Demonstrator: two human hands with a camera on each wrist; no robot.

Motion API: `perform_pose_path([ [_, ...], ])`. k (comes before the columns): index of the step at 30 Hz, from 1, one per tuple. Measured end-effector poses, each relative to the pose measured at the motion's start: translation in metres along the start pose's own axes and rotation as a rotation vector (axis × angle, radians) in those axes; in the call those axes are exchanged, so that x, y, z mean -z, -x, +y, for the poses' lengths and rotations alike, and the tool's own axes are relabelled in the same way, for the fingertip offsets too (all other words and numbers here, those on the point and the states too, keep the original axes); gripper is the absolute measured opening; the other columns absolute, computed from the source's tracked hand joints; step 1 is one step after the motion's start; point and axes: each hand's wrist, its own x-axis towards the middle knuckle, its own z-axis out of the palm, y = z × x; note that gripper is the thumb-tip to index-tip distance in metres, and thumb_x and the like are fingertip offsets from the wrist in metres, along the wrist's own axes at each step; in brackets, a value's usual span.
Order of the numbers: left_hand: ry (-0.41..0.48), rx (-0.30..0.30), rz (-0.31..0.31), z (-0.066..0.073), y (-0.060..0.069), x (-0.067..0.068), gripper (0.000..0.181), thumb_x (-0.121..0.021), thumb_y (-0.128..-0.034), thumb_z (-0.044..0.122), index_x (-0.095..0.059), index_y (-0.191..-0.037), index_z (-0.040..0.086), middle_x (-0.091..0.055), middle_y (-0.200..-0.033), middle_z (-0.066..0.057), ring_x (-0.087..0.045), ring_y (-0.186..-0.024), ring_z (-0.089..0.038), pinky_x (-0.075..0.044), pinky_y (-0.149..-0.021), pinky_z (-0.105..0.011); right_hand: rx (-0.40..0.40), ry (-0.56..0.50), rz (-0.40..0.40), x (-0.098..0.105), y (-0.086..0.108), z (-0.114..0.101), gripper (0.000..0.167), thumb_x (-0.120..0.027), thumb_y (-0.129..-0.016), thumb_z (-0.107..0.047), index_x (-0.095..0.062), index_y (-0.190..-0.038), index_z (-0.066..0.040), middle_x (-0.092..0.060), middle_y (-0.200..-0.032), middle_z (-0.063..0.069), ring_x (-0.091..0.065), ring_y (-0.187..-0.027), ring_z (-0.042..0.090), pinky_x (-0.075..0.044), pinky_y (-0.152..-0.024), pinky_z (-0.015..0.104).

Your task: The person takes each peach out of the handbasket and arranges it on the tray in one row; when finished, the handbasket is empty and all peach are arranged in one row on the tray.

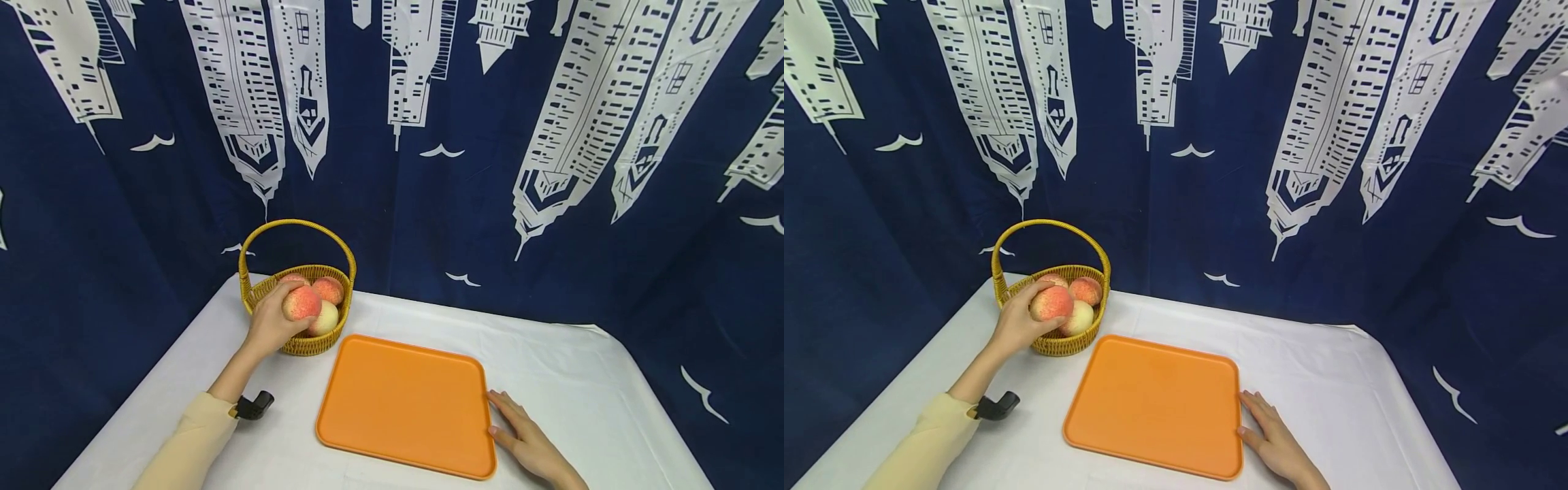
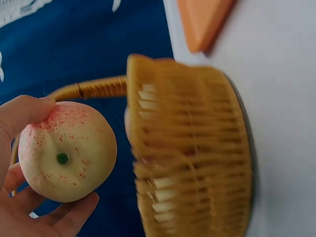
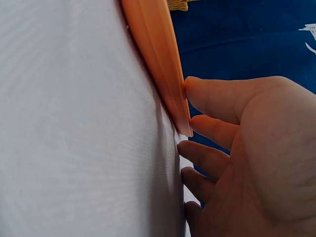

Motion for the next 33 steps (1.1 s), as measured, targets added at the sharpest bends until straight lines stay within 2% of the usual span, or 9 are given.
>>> perform_pose_path([
  [6, 0.019, -0.026, -0.013, 0.022, 0.005, -0.012, 0.068, -0.089, -0.0665, 0.013, -0.058, -0.127, 0.007, -0.062, -0.127, -0.016, -0.058, -0.116, -0.038, -0.045, -0.096, -0.058, 0.004, 0.001, 0.002, 0.0, 0.001, 0.0, 0.066, -0.06, -0.095, -0.037, -0.036, -0.151, -0.012, -0.026, -0.158, 0.02, -0.013, -0.147, 0.046, -0.013, -0.109, 0.073],
  [11, 0.044, -0.099, -0.021, 0.038, 0.01, -0.025, 0.067, -0.089, -0.0633, 0.012, -0.059, -0.124, 0.008, -0.063, -0.122, -0.013, -0.059, -0.113, -0.034, -0.049, -0.094, -0.055, -0.009, -0.015, -0.003, 0.0, 0.0, 0.001, 0.066, -0.06, -0.095, -0.036, -0.035, -0.152, -0.012, -0.026, -0.159, 0.019, -0.012, -0.148, 0.045, -0.01, -0.111, 0.072],
  [14, 0.065, -0.115, -0.04, 0.047, 0.014, -0.035, 0.068, -0.089, -0.0618, 0.011, -0.06, -0.123, 0.007, -0.062, -0.122, -0.011, -0.058, -0.113, -0.033, -0.048, -0.096, -0.055, -0.004, -0.013, -0.004, 0.0, 0.0, 0.001, 0.066, -0.06, -0.095, -0.035, -0.035, -0.152, -0.012, -0.026, -0.159, 0.019, -0.012, -0.148, 0.045, -0.009, -0.111, 0.071],
  [22, 0.145, -0.085, -0.145, 0.069, 0.028, -0.065, 0.072, -0.088, -0.0621, 0.011, -0.058, -0.127, 0.007, -0.058, -0.127, -0.008, -0.057, -0.116, -0.03, -0.049, -0.095, -0.052, 0.006, -0.001, 0.005, 0.001, 0.001, 0.001, 0.066, -0.061, -0.094, -0.036, -0.036, -0.151, -0.012, -0.027, -0.158, 0.02, -0.013, -0.147, 0.046, -0.012, -0.111, 0.071],
  [33, 0.215, -0.042, -0.297, 0.098, 0.046, -0.111, 0.065, -0.087, -0.0629, 0.016, -0.056, -0.12, 0.013, -0.058, -0.118, -0.005, -0.058, -0.106, -0.026, -0.052, -0.088, -0.047, 0.041, -0.016, 0.039, -0.001, 0.002, 0.001, 0.063, -0.062, -0.094, -0.033, -0.039, -0.15, -0.012, -0.031, -0.157, 0.02, -0.016, -0.146, 0.046, -0.016, -0.11, 0.071],
])
